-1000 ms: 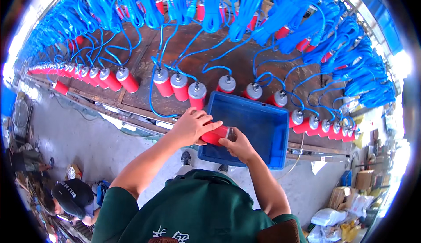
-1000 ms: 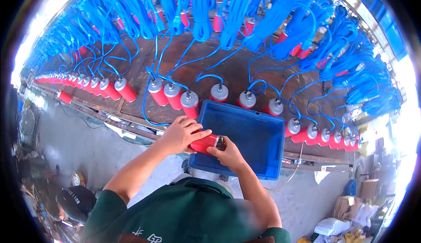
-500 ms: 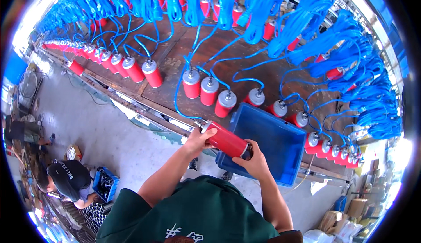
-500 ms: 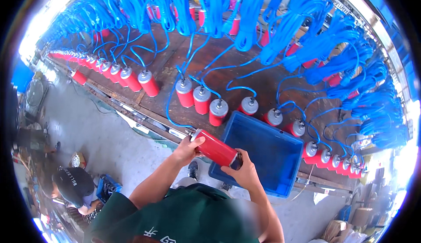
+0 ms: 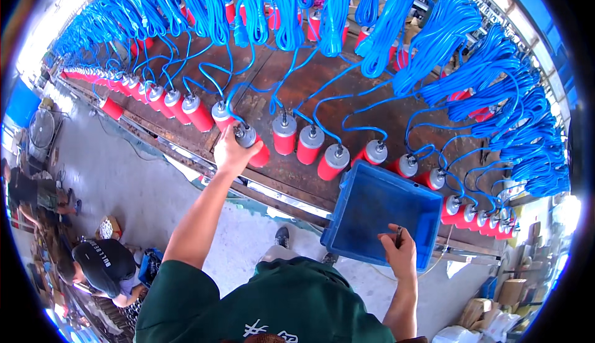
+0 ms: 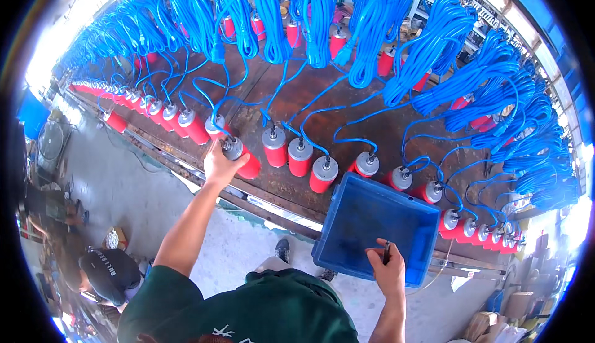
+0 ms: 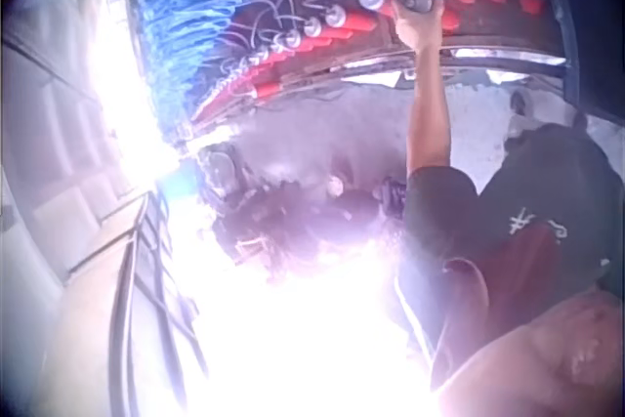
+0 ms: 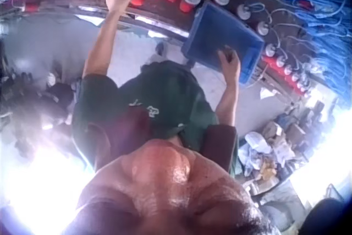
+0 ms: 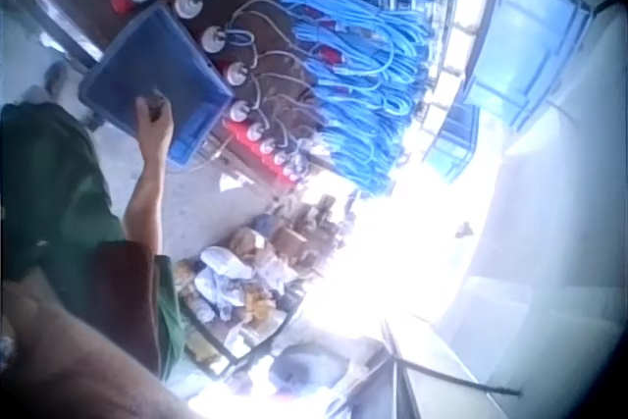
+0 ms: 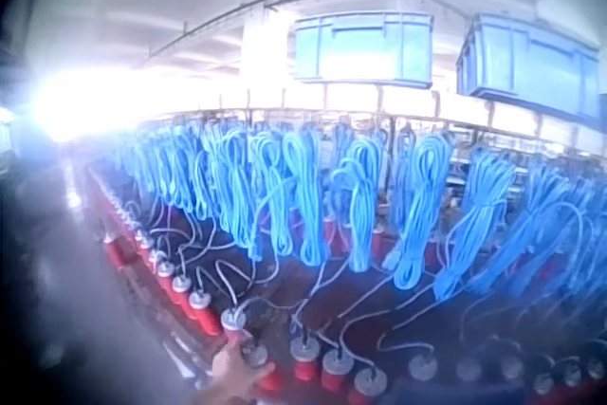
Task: The person takes a red cylinder from a production line and uses a hand tool to insert and secure a component into the top of the cylinder, then places it into a blue bin for testing or further processing.
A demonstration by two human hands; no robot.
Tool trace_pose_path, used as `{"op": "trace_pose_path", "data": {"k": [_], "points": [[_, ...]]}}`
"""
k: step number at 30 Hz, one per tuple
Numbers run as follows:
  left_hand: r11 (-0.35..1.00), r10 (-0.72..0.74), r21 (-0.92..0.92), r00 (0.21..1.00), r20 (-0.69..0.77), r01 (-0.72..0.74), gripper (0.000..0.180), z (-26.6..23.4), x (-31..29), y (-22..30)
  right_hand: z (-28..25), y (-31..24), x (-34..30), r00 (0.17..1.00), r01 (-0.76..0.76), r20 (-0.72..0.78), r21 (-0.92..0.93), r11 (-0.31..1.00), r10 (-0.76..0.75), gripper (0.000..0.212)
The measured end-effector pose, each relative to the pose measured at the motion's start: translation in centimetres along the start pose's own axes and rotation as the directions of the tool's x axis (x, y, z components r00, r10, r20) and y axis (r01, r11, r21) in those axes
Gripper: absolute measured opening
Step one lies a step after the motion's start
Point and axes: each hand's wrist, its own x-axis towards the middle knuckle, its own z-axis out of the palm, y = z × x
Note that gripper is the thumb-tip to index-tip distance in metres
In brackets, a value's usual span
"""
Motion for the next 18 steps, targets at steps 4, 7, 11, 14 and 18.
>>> {"op": "trace_pose_path", "data": {"k": [4, 7, 11, 14, 18], "points": [[0.997, 0.032, 0.075, 0.999, 0.038, -0.035, 0.086, 2.5, 4.4, -2.0, 0.6, 0.7, -0.7, 0.999, -0.037, -0.004, 0.037, 0.999, 0.037, 0.039], [0.990, 0.005, 0.137, 0.994, 0.110, -0.020, 0.087, 4.8, 5.9, -3.6, 1.1, 0.1, -1.3, 0.999, -0.046, -0.018, 0.066, 0.997, 0.048, 0.039], [0.991, 0.086, 0.102, 0.996, -0.016, -0.084, 0.083, 7.1, 6.7, -4.8, 1.6, 0.4, -2.0, 0.997, -0.058, -0.047, 0.052, 0.997, 0.060, 0.038], [0.986, 0.018, 0.166, 0.995, 0.096, -0.034, 0.084, 6.6, 7.1, -3.5, 1.8, 0.3, -2.1, 0.995, -0.072, -0.058, 0.078, 0.994, 0.076, 0.037], [0.975, 0.020, 0.219, 0.993, 0.120, -0.046, 0.085, 6.0, 7.2, -3.6, 1.6, 0.8, -1.9, 0.996, -0.062, -0.056, 0.133, 0.989, 0.070, 0.038]]}}
